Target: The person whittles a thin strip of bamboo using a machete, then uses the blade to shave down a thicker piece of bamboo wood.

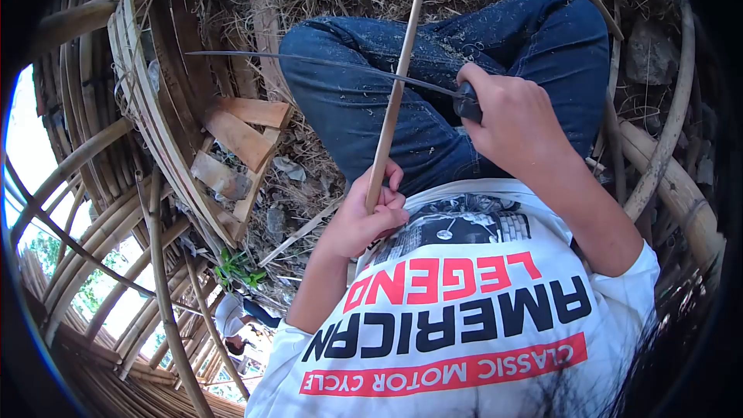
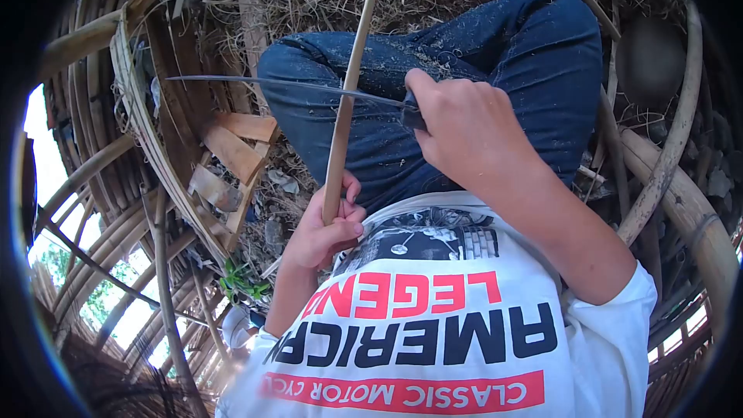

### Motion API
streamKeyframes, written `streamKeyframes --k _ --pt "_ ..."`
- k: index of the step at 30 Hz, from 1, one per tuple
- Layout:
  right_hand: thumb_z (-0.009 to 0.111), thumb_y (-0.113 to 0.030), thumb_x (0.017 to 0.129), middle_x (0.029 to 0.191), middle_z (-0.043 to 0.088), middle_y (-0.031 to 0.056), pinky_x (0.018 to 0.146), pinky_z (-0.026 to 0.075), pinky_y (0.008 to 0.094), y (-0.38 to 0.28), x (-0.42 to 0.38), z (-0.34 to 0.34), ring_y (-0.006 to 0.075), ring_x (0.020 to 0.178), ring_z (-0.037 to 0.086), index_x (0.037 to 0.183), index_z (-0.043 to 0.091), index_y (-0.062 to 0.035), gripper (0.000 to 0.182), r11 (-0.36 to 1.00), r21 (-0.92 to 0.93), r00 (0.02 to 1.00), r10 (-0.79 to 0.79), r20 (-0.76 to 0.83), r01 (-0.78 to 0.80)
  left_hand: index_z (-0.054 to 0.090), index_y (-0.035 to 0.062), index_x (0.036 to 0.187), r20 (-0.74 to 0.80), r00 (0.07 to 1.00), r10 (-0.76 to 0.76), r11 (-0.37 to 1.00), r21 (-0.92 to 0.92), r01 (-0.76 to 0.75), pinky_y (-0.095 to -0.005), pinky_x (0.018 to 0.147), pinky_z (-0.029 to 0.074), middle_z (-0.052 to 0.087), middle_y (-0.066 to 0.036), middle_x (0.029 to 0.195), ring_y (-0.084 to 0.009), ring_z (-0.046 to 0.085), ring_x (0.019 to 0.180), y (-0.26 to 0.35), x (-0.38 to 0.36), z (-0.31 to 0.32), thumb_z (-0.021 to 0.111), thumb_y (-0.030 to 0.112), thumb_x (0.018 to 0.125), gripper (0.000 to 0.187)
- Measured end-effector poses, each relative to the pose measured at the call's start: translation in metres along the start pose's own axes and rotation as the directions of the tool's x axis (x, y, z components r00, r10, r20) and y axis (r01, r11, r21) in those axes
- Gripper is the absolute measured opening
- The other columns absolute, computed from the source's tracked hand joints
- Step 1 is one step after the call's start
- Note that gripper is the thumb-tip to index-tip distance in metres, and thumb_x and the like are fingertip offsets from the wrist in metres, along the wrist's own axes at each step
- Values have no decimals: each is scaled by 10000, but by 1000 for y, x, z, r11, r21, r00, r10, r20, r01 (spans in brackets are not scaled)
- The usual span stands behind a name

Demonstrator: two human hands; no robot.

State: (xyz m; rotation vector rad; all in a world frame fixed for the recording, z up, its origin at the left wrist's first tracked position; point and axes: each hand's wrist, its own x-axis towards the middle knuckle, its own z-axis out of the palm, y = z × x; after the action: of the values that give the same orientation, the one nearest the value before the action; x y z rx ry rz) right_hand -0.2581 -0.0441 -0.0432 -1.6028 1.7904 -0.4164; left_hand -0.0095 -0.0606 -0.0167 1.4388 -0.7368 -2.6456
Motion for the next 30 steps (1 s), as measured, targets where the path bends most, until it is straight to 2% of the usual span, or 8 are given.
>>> streamKeyframes --k 1,4,8,11,13,17,19,30 --pt "720 -79 742 763 665 179 666 539 435 1 0 -2 368 732 672 1017 560 -20 324 999 12 999 -34 -38 35 350 88 1011 -1 1000 6 1000 8 -6 -179 454 267 348 71 618 -1 346 494 0 -2 2 622 -38 817 357" --pt "717 -63 729 775 666 164 663 527 440 -7 -11 -12 363 733 666 1013 556 -20 329 984 147 994 -97 -49 103 403 55 994 -159 974 164 896 437 -80 -192 504 269 339 66 655 -12 330 566 -3 -2 9 627 2 850 271" --pt "709 -61 722 761 659 156 668 520 454 4 -20 -1 367 731 663 1006 559 -24 323 955 137 949 -232 -212 263 404 70 1008 -204 967 156 878 476 -41 -177 521 253 378 74 685 -1 344 590 -5 -1 14 654 -15 829 319" --pt "726 -93 709 763 667 161 686 522 457 15 -17 11 370 734 667 1017 564 -35 353 973 174 973 -115 -199 150 404 69 1004 -151 968 202 858 503 -101 -181 515 252 383 72 686 -3 351 592 -3 -5 18 658 -11 827 320" --pt "744 -161 685 756 679 175 705 533 450 21 -12 18 368 741 676 980 620 -41 342 992 38 990 120 -73 -117 404 71 1003 -102 976 191 869 480 -120 -180 510 248 379 71 681 -4 346 585 -2 -7 20 660 -4 825 321" --pt "740 -242 672 742 684 191 729 544 445 10 -14 8 362 755 685 883 684 -48 293 988 83 992 126 3 -126 406 72 1009 -152 981 117 941 333 -61 -180 506 242 373 71 674 -4 337 576 0 -18 25 660 1 820 325" --pt "718 -286 673 732 682 197 737 551 442 -1 -17 5 358 754 688 758 708 -52 249 973 197 989 102 103 -121 410 70 1015 -180 966 187 876 475 -81 -182 505 243 368 72 666 -4 331 569 -4 -17 29 663 9 820 326" --pt "676 -217 693 684 657 224 660 535 408 71 39 -19 358 694 685 754 698 28 253 958 126 966 250 59 -256 429 23 987 -196 923 330 646 760 -70 -288 526 381 454 -33 625 -103 450 574 -15 -23 44 692 63 830 309"
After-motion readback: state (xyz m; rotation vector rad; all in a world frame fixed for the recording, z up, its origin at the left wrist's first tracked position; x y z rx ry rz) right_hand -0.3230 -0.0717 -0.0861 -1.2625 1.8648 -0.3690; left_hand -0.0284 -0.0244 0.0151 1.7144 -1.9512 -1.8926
